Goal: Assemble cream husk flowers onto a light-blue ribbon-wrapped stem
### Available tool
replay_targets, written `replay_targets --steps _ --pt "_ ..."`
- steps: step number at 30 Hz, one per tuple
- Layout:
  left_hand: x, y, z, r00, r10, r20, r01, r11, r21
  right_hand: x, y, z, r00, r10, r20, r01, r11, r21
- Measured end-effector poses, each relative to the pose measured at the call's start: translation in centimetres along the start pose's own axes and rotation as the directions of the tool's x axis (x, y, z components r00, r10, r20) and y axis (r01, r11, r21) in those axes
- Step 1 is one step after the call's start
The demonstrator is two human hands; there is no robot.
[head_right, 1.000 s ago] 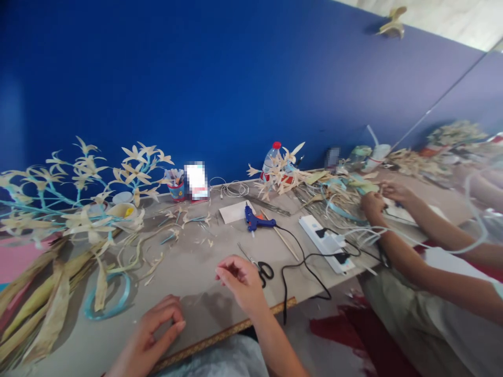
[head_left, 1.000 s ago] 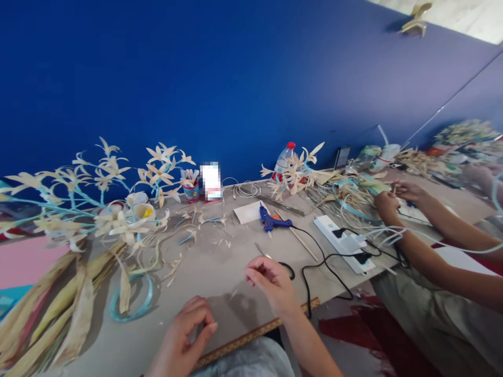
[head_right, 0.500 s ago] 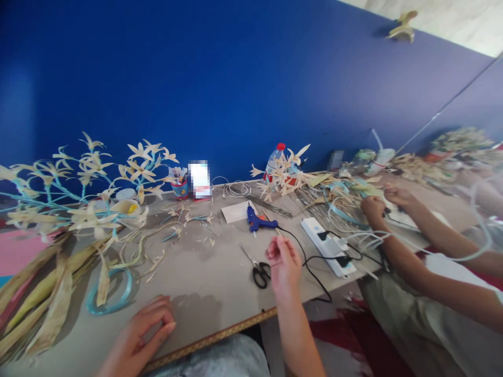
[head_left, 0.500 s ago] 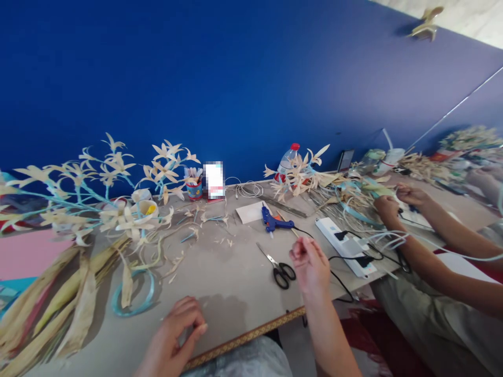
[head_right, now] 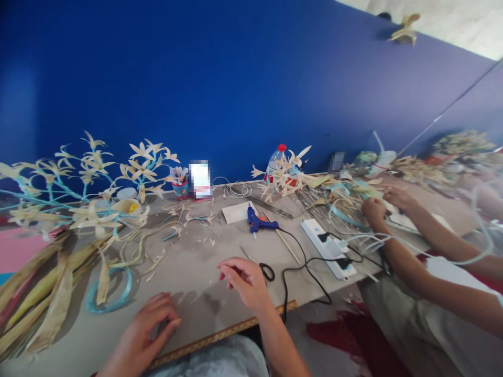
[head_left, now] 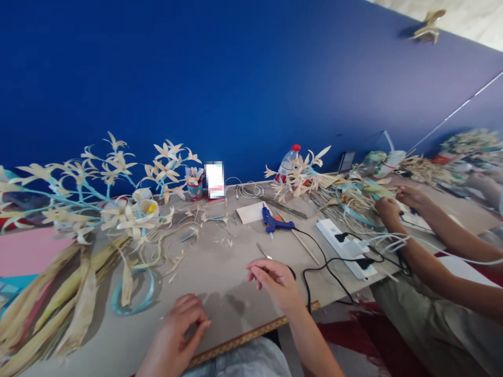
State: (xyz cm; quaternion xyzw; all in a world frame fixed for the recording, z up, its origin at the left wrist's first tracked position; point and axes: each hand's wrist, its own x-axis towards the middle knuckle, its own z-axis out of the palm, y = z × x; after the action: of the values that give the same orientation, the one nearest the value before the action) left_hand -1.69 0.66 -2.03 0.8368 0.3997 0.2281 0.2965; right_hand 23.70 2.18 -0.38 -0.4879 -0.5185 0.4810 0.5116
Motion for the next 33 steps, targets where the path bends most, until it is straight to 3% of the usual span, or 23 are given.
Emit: replay_targets --steps 2,4,6,8,10,13,15,17,20,23,25,27,28,30,33 --pt "-0.4 -0.6 -0.2 1.000 -0.022 -0.021 0.023 1.000 0.020 0.4 -0.2 0.3 0.999 -0.012 -0.052 0.016 0.997 0.072" --pt "-1.4 -2.0 -0.7 0.995 -0.059 -0.078 0.065 0.995 0.070 0.8 -0.2 -0.5 0.975 -0.014 -0.222 0.058 0.979 0.193" --pt "-2.8 -4.0 -1.6 0.973 -0.107 -0.202 0.139 0.979 0.151 0.9 -0.1 -1.9 0.921 0.007 -0.390 0.109 0.955 0.275" --pt "-4.0 -5.6 -2.5 0.947 -0.114 -0.301 0.190 0.953 0.236 0.9 0.1 -3.0 0.899 0.017 -0.438 0.102 0.963 0.249" --pt "-4.4 -5.9 -3.3 0.938 -0.108 -0.330 0.215 0.927 0.308 0.7 0.5 -2.9 0.922 0.031 -0.385 0.050 0.979 0.197" --pt "-2.8 -3.3 -3.4 0.934 -0.051 -0.353 0.166 0.938 0.303 0.2 1.1 0.0 0.973 0.055 -0.225 -0.018 0.987 0.161" --pt "-0.7 -0.5 -2.9 0.971 -0.018 -0.237 0.066 0.978 0.198 -0.2 1.1 2.7 0.992 0.066 -0.112 -0.049 0.987 0.153" --pt "1.5 2.0 -2.0 0.994 -0.056 -0.094 0.058 0.998 0.017 -0.4 0.9 5.0 0.998 0.056 -0.014 -0.054 0.991 0.126" --pt "3.4 3.8 -1.0 0.992 -0.113 -0.049 0.104 0.982 -0.158 -0.5 0.6 5.6 1.000 0.011 0.022 -0.012 0.998 0.063" --pt "3.2 3.2 -0.5 0.982 -0.171 -0.085 0.150 0.967 -0.206 0.0 0.9 3.0 0.984 -0.012 -0.176 0.028 0.995 0.091" --pt "2.5 2.1 -0.4 0.971 -0.208 -0.118 0.179 0.960 -0.215 0.3 1.4 0.7 0.918 -0.010 -0.396 0.073 0.987 0.144" --pt "2.1 1.2 -0.4 0.957 -0.238 -0.165 0.198 0.953 -0.228 0.3 2.0 -0.9 0.862 -0.034 -0.506 0.108 0.987 0.117" --pt "2.1 1.0 -0.4 0.950 -0.249 -0.187 0.202 0.950 -0.239 0.2 2.2 -1.1 0.866 -0.056 -0.497 0.109 0.991 0.077" --pt "2.3 1.4 -0.2 0.949 -0.237 -0.208 0.181 0.949 -0.258 -0.3 2.6 -0.2 0.925 -0.079 -0.373 0.085 0.996 0.000" --pt "3.1 3.1 0.3 0.968 -0.114 -0.223 0.055 0.965 -0.256 -1.0 2.4 3.5 0.994 0.047 -0.100 -0.036 0.993 0.111"
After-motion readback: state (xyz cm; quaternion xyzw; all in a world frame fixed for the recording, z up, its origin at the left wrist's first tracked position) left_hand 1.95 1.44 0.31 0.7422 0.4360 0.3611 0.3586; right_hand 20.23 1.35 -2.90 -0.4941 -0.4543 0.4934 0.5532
